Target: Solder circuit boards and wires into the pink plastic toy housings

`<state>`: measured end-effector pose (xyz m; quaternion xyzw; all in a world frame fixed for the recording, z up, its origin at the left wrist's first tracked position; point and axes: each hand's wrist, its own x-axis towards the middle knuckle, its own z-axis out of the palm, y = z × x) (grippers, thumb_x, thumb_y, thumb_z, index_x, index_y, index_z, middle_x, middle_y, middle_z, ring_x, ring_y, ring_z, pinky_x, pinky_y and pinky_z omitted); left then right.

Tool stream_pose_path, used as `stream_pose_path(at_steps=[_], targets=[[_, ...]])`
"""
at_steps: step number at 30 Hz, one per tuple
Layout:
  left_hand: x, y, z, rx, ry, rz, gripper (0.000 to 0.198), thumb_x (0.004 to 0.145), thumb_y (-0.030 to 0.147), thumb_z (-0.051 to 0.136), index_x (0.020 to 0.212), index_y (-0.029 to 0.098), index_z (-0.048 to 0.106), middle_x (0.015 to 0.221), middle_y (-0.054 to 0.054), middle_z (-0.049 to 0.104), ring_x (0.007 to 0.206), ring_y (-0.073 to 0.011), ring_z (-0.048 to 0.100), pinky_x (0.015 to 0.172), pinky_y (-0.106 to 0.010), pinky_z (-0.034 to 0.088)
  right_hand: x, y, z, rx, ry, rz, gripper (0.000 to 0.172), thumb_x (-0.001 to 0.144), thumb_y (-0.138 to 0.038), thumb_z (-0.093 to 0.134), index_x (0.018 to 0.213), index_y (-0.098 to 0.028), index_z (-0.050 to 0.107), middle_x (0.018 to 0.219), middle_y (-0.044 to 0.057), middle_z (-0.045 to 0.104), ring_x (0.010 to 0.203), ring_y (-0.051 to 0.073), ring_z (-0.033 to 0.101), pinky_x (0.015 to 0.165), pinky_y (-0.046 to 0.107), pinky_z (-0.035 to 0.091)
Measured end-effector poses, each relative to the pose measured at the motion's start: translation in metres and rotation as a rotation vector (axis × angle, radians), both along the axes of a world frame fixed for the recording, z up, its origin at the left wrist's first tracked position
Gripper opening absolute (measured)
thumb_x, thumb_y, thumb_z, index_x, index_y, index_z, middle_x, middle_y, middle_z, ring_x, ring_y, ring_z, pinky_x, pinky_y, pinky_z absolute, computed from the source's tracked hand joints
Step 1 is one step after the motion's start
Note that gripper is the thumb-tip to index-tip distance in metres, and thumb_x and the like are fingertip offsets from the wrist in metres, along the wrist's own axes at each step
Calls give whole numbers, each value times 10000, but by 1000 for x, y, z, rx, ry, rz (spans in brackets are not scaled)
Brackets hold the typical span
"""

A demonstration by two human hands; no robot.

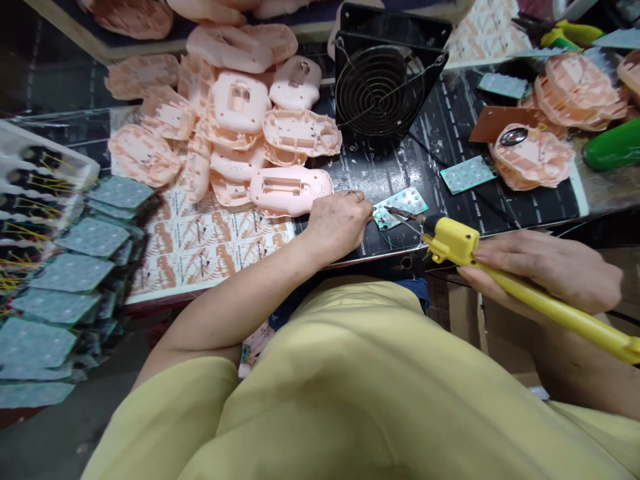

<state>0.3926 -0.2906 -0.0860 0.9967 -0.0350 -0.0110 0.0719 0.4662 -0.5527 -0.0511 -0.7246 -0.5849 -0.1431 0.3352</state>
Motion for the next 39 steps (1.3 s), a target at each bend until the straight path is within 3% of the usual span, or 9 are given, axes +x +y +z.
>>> stream_pose_path(at_steps=[4,7,9,16,26,31,36,39], targets=[[0,0,0,-4,0,8,251,954,225,498,947,139,734,951,-113,720,946,-280,687,644,-344,440,0,-3,-2,0,0,3,439,753,-178,834,1157,-213,668,806,30,744,665,162,710,571,237,590],[0,0,0,-6,-9,3,246,953,220,498,949,140,731,953,-113,717,945,-275,682,649,-341,441,0,-5,-4,-41,-156,-83,700,756,-278,852,1390,-233,559,881,20,768,649,163,713,546,240,587],[-1,1,0,-4,-6,2,245,957,222,496,951,142,727,954,-112,717,945,-275,682,653,-342,441,0,-7,-5,-53,-242,-139,787,751,-341,858,1448,-245,507,927,16,774,642,167,716,566,253,601],[-3,2,-1,8,3,7,264,990,237,455,1001,145,703,964,-104,719,938,-277,692,650,-347,423,-1,-12,-7,-21,-229,-173,743,751,-252,854,1425,-252,542,953,29,774,670,177,727,589,247,602],[-3,2,-3,-13,-9,-1,268,997,245,456,993,142,703,966,-111,719,938,-266,690,654,-338,408,-2,-13,-8,1,-207,-202,748,724,-284,877,1404,-263,565,952,39,773,684,188,731,614,254,613],[-3,3,-3,-9,-3,6,267,999,247,455,1005,139,699,973,-111,719,941,-265,689,657,-335,408,-1,-16,-12,14,-65,-96,669,694,-242,894,1305,-220,624,897,42,768,727,182,737,635,233,626],[-3,2,-3,-4,-3,1,278,1005,236,432,1007,143,694,985,-102,718,953,-266,692,679,-344,427,-1,-14,-14,95,43,-4,459,637,-142,905,1034,-184,680,850,36,755,723,182,730,636,249,632],[-3,2,-3,-6,5,-2,272,1003,235,439,1005,142,694,982,-100,719,957,-266,692,685,-343,433,-1,-12,-14,72,73,13,444,638,-100,890,1021,-195,687,840,22,748,731,181,727,619,253,621]])
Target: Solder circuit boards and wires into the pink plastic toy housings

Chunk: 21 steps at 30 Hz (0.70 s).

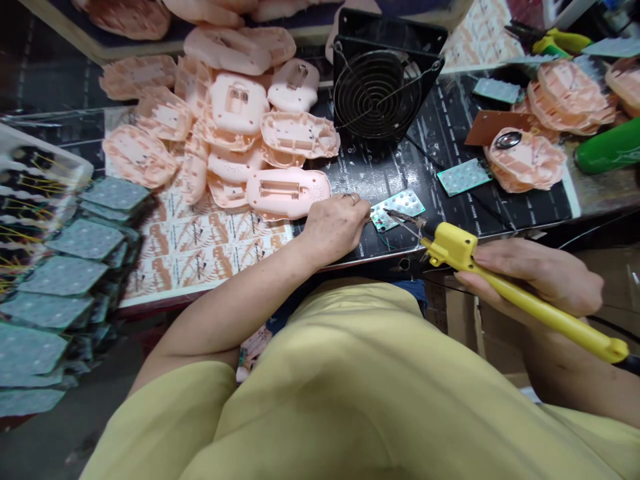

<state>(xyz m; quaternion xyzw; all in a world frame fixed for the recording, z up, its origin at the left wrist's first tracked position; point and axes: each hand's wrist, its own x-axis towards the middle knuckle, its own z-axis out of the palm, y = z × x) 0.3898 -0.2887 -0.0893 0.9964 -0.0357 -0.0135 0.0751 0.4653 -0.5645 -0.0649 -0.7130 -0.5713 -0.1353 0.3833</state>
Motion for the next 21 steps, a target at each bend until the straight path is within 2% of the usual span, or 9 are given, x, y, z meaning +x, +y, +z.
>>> stream_pose_path(at_steps=[3,7,9,12,14,17,21], targets=[[0,0,-1,-2,-12,-4,264,1000,233,447,1001,143,695,977,-97,719,952,-264,693,684,-343,433,-2,2,1,-6,0,-8,534,651,-112,890,1133,-213,684,851,12,747,734,180,724,618,259,617],[0,1,-2,-1,-37,-5,254,994,233,457,985,147,696,963,-98,719,940,-262,690,668,-343,425,-7,1,3,-97,-121,-192,675,702,-206,889,1318,-243,616,978,28,766,736,188,730,633,274,612],[0,1,-2,-1,-47,-11,250,990,231,462,975,145,697,956,-101,719,938,-259,687,668,-342,425,-8,1,3,-127,-145,-217,688,713,-242,887,1339,-271,604,995,17,767,735,195,733,629,284,613],[-1,1,-3,4,-50,-14,246,985,226,467,976,144,698,956,-103,719,937,-259,686,669,-341,426,-7,2,0,-80,-53,-99,647,711,-218,884,1301,-265,624,940,12,764,741,199,729,618,296,625],[-1,0,-3,10,-51,-13,248,986,225,463,978,147,699,956,-101,719,941,-263,687,665,-342,428,-6,4,-2,-41,0,-34,552,705,-174,879,1207,-240,660,906,21,757,746,199,726,629,303,635],[-1,0,-2,21,-52,-11,261,991,224,449,981,154,700,961,-95,719,947,-269,690,661,-347,436,-6,8,-1,-34,6,18,408,682,-120,877,1031,-200,681,856,37,744,735,193,721,624,293,635],[0,-1,-2,31,-44,-13,242,979,212,464,981,158,701,968,-89,719,945,-270,695,652,-348,445,-5,12,2,-42,5,59,364,680,-81,866,972,-169,667,829,52,734,731,179,716,626,272,632]])
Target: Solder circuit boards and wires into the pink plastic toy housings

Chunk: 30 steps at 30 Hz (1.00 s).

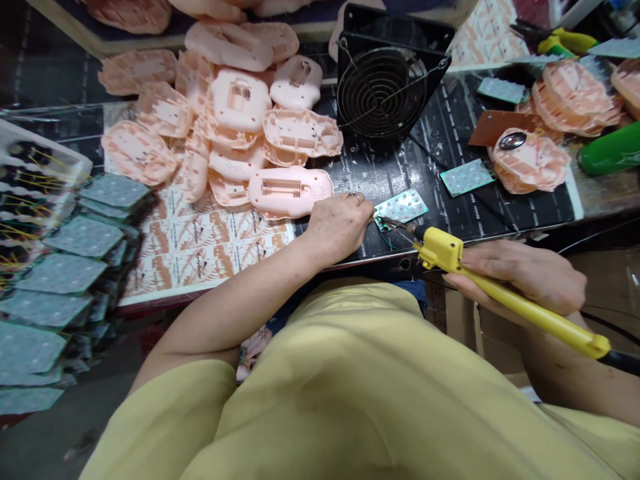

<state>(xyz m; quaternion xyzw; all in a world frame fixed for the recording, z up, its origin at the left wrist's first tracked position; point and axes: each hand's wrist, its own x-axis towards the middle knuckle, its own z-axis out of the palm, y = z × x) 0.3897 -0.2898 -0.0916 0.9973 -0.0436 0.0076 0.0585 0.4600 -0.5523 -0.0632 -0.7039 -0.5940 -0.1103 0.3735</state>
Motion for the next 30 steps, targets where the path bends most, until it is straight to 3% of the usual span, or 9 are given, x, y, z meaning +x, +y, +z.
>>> stream_pose_path(at_steps=[13,18,23,30], targets=[[4,-3,6,15,5,-18,232,952,172,484,976,146,714,920,-113,717,945,-281,692,632,-334,447,2,3,4,-46,-48,46,354,685,-88,861,965,-163,657,826,49,732,720,179,718,629,266,630],[4,-2,7,6,12,-27,238,948,165,479,987,154,713,939,-106,720,945,-282,696,639,-343,459,2,-2,8,-80,-19,-34,385,698,-88,850,1008,-228,669,858,16,742,752,182,725,638,274,636],[4,-3,7,-3,2,-22,242,948,164,474,972,143,715,924,-120,715,936,-283,693,640,-343,452,3,-2,5,-35,-89,13,380,656,-116,887,965,-182,676,833,33,738,709,177,716,599,266,622],[4,-3,8,2,23,-17,252,956,175,467,1004,143,712,929,-124,710,939,-294,686,635,-347,448,4,0,5,-105,-78,52,366,674,-118,877,975,-191,683,913,16,749,751,160,714,684,274,642]])
